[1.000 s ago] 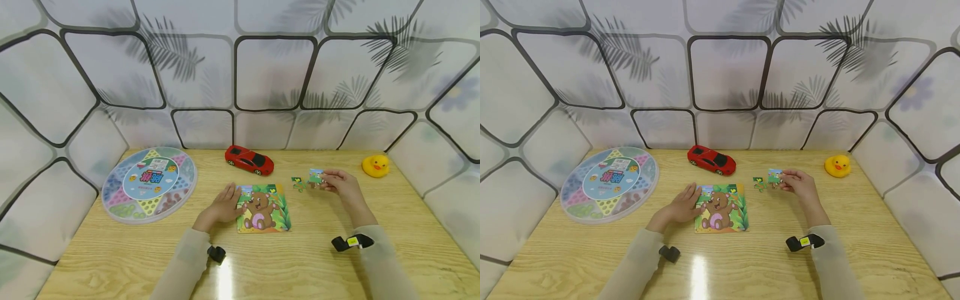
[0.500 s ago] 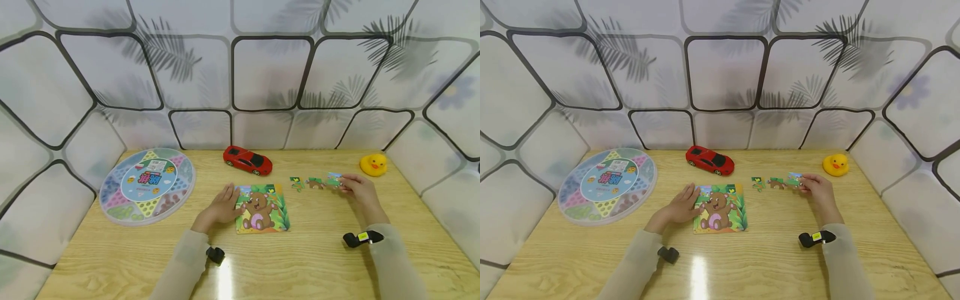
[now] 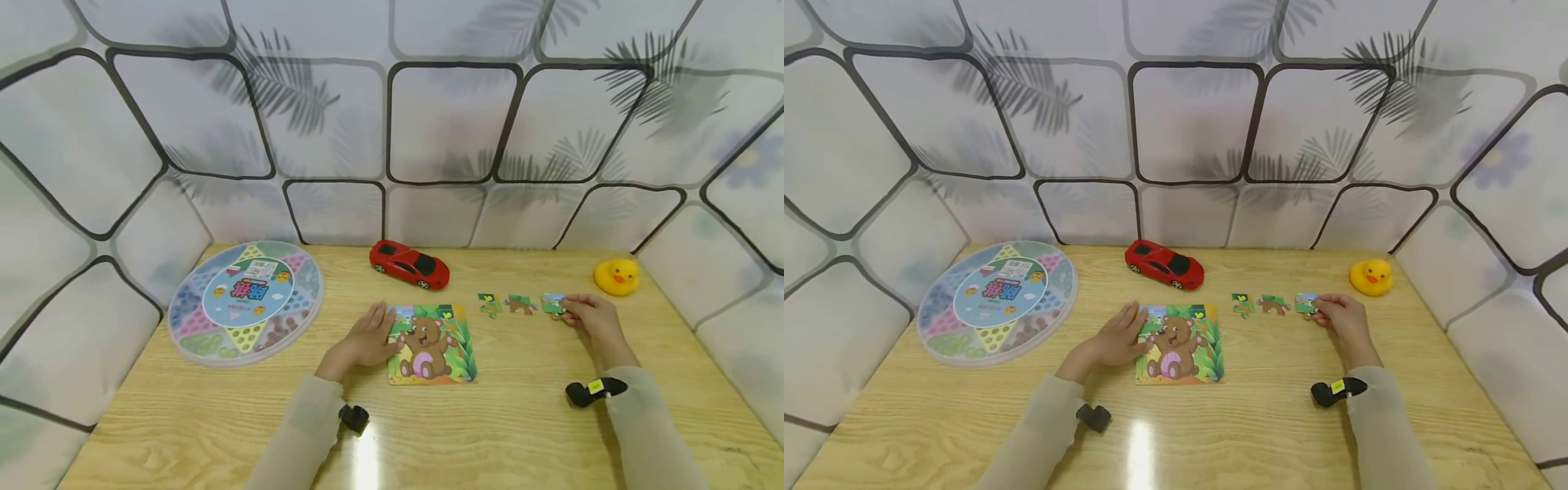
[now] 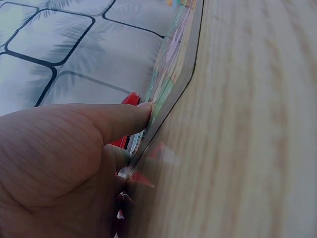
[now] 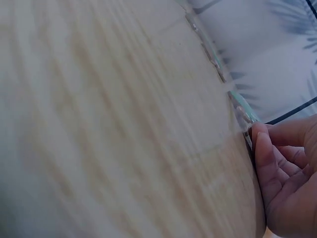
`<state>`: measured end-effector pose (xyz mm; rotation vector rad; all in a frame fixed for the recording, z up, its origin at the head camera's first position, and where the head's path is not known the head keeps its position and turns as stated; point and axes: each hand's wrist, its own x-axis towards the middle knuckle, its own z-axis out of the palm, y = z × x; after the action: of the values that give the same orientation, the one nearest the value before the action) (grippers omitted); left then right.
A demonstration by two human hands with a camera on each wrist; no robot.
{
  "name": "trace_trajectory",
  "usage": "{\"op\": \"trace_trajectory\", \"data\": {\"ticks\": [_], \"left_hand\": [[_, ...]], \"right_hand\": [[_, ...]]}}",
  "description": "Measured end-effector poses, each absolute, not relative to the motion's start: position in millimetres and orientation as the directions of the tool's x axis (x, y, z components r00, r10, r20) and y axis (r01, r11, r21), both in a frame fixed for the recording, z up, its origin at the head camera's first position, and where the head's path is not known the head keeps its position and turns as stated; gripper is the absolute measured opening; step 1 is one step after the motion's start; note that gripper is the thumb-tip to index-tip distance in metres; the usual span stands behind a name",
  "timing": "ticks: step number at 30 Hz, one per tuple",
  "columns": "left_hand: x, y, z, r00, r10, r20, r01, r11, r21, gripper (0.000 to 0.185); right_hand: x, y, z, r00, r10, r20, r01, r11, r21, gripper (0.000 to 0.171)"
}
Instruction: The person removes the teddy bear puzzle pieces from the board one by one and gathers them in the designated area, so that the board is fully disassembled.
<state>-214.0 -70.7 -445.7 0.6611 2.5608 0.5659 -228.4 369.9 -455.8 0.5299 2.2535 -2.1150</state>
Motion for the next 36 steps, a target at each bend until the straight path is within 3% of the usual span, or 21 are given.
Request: {"op": "trace_trajectory", "data": {"ticks": [7,18,27,36], "left_hand": [[-214,-70,-445,-0.794,0.524,-0.309,0.348,0.808,0.475,0.071],[-214,-70,-444,-0.791,0.526,-0.313,0.344,0.805,0.484,0.073],[-214,-70,-445,-0.787,0.529,-0.316,0.346,0.804,0.484,0.073],[-213,-70,-443,-0.789,0.523,-0.321,0.328,0.802,0.5,0.073]], "right_hand": [[-228,369,-458,-0.947,0.251,-0.202,0.232,0.1,-0.967,0.005],[-225,371,-458,-0.95,0.243,-0.195,0.205,0.017,-0.979,0.012],[-217,375,-463,-0.984,0.119,-0.133,0.113,-0.163,-0.98,0.012],[-214,359,-442,-0.997,-0.059,0.049,-0.045,-0.065,-0.997,0.02]]}}
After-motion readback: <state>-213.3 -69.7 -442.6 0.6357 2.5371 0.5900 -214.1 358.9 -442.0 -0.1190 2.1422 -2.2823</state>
